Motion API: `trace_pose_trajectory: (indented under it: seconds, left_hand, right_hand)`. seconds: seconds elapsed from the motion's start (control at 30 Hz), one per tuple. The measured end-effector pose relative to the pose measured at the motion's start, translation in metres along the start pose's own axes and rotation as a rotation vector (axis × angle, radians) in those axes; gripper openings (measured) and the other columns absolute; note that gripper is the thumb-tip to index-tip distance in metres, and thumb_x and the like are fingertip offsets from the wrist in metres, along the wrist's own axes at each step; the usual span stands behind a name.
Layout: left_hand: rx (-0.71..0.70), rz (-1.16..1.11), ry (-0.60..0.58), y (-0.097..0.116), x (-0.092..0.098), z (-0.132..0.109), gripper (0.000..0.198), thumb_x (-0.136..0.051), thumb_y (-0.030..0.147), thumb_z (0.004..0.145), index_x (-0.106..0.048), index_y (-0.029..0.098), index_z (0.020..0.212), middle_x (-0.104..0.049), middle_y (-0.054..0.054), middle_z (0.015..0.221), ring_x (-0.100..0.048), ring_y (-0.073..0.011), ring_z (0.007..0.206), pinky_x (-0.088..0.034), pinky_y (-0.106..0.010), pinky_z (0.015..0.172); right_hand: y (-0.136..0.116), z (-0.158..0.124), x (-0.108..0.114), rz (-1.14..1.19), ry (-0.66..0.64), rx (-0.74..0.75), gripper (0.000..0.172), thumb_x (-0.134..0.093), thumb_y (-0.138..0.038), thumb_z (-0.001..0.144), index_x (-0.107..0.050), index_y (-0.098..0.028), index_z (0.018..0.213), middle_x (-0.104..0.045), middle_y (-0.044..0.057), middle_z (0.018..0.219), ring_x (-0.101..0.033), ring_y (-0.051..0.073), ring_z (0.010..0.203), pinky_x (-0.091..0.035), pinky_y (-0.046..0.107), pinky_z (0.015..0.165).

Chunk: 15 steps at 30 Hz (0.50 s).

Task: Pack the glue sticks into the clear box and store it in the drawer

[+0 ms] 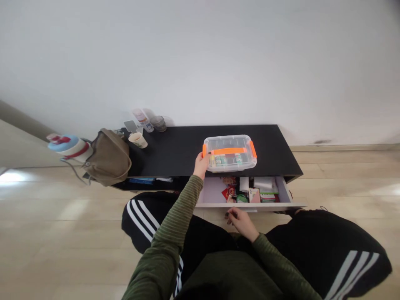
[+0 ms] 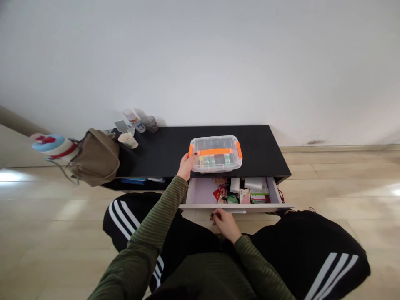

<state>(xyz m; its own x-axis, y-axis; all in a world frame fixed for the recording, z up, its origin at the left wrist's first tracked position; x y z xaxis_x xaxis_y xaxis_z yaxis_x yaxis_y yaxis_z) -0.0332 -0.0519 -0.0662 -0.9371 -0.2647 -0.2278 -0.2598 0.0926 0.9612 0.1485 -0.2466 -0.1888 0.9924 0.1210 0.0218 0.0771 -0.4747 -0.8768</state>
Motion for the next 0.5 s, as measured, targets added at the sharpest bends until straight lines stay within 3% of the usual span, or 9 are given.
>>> trace_pose_trajectory:
  seconds: [0.07,0.13,0.27,0.5]
  left_hand:
    - [0.005,-0.017,0.001,0.000,0.001,-0.007,0.037,-0.072,0.038,0.070,-0.064,0.014,0.097,-0.065,-0.004,0.080,-0.061,-0.0152,0.070,-0.048,-0.027,0.066]
    - [0.014,-0.029,0.010,0.001,0.003,-0.013,0.035,-0.070,0.037,0.071,-0.064,0.014,0.098,-0.065,-0.003,0.079,-0.060,-0.0147,0.069,-0.048,-0.026,0.066]
    - [0.018,-0.028,0.060,-0.001,0.011,-0.029,0.030,-0.066,0.034,0.074,-0.064,0.015,0.097,-0.064,-0.002,0.079,-0.060,-0.0141,0.071,-0.047,-0.024,0.065]
    - [0.023,-0.095,0.032,-0.011,0.028,-0.071,0.033,-0.066,0.032,0.073,-0.065,0.016,0.102,-0.068,-0.003,0.088,-0.063,-0.0149,0.078,-0.048,-0.025,0.070]
  right_hand:
    - [-0.021,-0.002,0.009,-0.283,0.038,0.320,0.009,-0.060,-0.023,0.080,-0.066,-0.020,0.085,-0.068,0.005,0.082,-0.061,0.020,0.080,-0.047,0.032,0.080]
    - [-0.034,0.003,0.021,-0.436,0.112,0.454,0.010,-0.058,-0.021,0.079,-0.067,-0.020,0.084,-0.068,0.007,0.088,-0.059,0.023,0.091,-0.044,0.035,0.088]
    - [-0.030,0.014,0.039,-0.433,0.125,0.306,0.008,-0.065,-0.014,0.072,-0.066,-0.022,0.074,-0.066,0.004,0.080,-0.059,0.022,0.089,-0.042,0.029,0.085]
    - [-0.008,0.016,0.043,-0.343,0.144,0.134,0.010,-0.069,-0.013,0.070,-0.067,-0.022,0.072,-0.066,0.005,0.075,-0.062,0.023,0.088,-0.043,0.028,0.079]
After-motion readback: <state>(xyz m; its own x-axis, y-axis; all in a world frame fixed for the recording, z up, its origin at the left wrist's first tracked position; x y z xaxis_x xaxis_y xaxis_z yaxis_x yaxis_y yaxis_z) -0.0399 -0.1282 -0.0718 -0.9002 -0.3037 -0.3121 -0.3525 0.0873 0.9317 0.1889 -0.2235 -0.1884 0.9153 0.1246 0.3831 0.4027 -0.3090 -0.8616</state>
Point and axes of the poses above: each hand's wrist, its own z-axis towards the middle knuckle, its own x-axis out of the back of the hand, y = z × x, the point moved 1 cm from there along z, towards the middle knuckle
